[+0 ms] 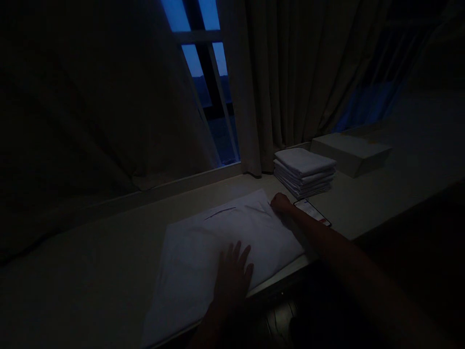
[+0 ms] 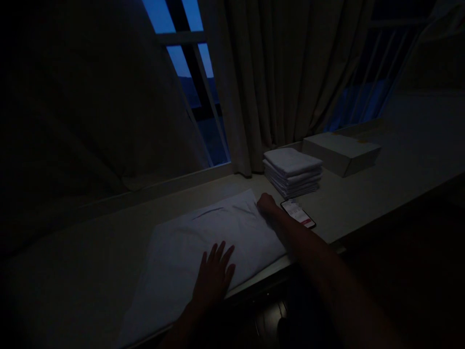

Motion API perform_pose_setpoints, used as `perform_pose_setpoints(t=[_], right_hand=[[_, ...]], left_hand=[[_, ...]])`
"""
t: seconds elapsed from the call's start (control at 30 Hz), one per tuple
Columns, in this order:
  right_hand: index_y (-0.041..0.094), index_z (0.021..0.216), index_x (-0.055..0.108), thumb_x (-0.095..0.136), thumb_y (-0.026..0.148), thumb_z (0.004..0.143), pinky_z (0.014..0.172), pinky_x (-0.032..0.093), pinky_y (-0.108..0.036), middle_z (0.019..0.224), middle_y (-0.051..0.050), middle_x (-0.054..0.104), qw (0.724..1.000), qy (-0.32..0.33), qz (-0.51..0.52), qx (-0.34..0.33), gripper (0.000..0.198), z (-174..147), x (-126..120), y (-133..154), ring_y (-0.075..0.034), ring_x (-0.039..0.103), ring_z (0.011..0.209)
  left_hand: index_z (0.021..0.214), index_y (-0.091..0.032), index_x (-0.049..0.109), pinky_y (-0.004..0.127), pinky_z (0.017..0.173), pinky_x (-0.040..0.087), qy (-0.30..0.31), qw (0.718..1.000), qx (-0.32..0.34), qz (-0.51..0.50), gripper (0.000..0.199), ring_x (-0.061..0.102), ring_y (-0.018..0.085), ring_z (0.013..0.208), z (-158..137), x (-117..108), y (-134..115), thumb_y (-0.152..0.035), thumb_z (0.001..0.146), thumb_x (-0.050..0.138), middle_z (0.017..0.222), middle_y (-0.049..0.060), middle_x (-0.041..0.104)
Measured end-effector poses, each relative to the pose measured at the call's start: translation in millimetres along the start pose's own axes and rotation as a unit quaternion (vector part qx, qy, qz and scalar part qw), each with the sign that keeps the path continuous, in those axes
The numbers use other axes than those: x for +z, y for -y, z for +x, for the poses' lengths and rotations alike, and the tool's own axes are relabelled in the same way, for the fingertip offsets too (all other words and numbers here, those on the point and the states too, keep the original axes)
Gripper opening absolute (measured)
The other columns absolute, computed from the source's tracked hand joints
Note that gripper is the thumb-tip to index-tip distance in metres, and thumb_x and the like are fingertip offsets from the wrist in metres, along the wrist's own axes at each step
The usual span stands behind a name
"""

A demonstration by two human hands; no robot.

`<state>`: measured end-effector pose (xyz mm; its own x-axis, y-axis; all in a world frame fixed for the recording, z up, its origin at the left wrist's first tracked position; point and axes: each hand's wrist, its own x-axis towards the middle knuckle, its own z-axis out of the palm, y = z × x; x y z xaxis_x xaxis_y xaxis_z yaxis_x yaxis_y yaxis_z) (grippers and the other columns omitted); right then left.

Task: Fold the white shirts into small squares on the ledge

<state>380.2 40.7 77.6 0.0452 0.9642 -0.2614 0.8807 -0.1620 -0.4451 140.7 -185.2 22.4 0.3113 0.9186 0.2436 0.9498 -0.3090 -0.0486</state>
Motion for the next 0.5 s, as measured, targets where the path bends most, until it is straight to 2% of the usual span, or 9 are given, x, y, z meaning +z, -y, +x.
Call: perform_pose_setpoints(t=[0.1,0.2,0.3,0.4,0.5], right_hand=[[0.008,0.108,0.062,0.063,0.033,0.09,0.081,0.052,-0.034,0.108,-0.014,0.063,1.0,0.013,-0.007,-0.025,0.032,-3.0,8.1,3.0,-0.023,0.063,0.097],[0.012,0.113,0.061,0.062,0.036,0.09,0.087,0.051,-0.039,0.114,-0.012,0.062,0.999,0.008,-0.003,-0.051,0.034,-12.5,18.4,9.9,-0.022,0.062,0.101],[0.007,0.105,0.067,0.066,0.023,0.085,0.095,0.044,-0.038,0.117,-0.022,0.062,0.997,-0.013,0.025,-0.068,0.025,-22.9,27.4,15.3,-0.029,0.056,0.115],[0.005,0.097,0.07,0.064,0.012,0.081,0.099,0.039,-0.039,0.117,-0.026,0.061,0.993,-0.027,0.093,-0.064,0.018,-26.5,31.0,17.5,-0.034,0.051,0.121],[0.008,0.105,0.066,0.064,0.022,0.087,0.095,0.044,-0.041,0.117,-0.019,0.061,0.976,-0.032,0.21,-0.04,0.023,-23.2,27.7,16.9,-0.029,0.056,0.113]], left_hand=[[0.147,-0.035,0.029,0.056,0.113,0.024,-0.001,1.0,0.0,-0.002,0.054,0.024,0.028,0.144,0.2,0.1,0.2,-0.041,0.094,0.037,0.156,0.003,0.029],[0.147,-0.035,0.028,0.057,0.113,0.024,0.003,1.0,0.002,-0.005,0.054,0.023,0.028,0.144,0.3,0.0,0.6,-0.041,0.094,0.036,0.156,0.003,0.028],[0.148,-0.034,0.027,0.056,0.114,0.023,0.003,1.0,0.001,-0.005,0.054,0.022,0.028,0.144,0.2,-0.8,0.8,-0.042,0.095,0.035,0.157,0.003,0.026],[0.148,-0.034,0.027,0.055,0.114,0.022,0.003,1.0,0.004,-0.006,0.055,0.021,0.027,0.145,0.2,-1.8,0.8,-0.042,0.095,0.036,0.157,0.003,0.026],[0.148,-0.034,0.027,0.055,0.114,0.022,0.005,1.0,0.005,-0.007,0.055,0.022,0.027,0.144,0.1,-2.0,0.8,-0.042,0.094,0.036,0.157,0.003,0.027]])
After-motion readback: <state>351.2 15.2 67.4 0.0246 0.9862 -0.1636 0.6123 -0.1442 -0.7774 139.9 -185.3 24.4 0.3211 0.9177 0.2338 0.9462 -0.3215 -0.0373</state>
